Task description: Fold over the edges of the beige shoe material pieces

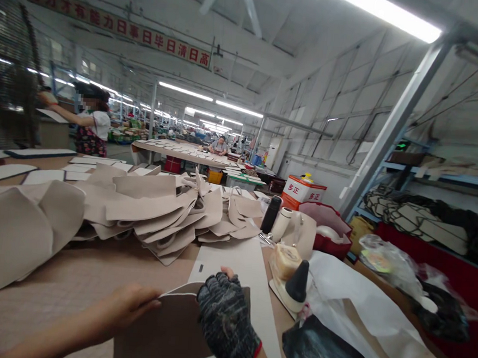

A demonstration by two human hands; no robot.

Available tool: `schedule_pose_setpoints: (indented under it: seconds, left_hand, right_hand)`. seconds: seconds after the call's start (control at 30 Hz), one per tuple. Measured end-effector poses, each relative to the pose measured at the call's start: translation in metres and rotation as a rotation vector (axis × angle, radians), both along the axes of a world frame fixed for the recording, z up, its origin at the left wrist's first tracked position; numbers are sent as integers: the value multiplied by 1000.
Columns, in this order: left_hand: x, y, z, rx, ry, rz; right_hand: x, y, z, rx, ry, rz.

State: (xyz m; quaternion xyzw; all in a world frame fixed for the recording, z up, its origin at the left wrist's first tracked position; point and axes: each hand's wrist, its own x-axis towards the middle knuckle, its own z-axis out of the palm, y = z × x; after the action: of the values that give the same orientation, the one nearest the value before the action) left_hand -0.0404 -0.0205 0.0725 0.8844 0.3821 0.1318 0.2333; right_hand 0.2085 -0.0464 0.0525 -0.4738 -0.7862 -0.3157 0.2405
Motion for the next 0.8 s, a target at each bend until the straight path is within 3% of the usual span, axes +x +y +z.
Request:
schedule_pose_setpoints:
  seconds: [0.17, 0.33, 0.4, 0.57, 0.7, 0.8]
  left_hand:
    - [14, 1, 5, 27, 86, -16]
    - [1, 1, 11, -16, 86, -65]
    - [-6, 2, 12, -60, 72, -82]
    - [-14, 0, 18, -164, 36, -105]
    - [-16, -3, 21, -192, 42, -86]
    - [-18, -3, 21, -198, 43, -103]
  right_hand:
    - [-4, -14, 9, 58, -36, 75]
    - [4, -28, 23, 88, 35, 163]
    - [8, -32, 23, 21, 150, 208]
    - [21, -40, 17, -316, 529, 284]
    - [27, -41, 14, -457, 619, 366]
    - [26, -41, 13, -524, 628, 289]
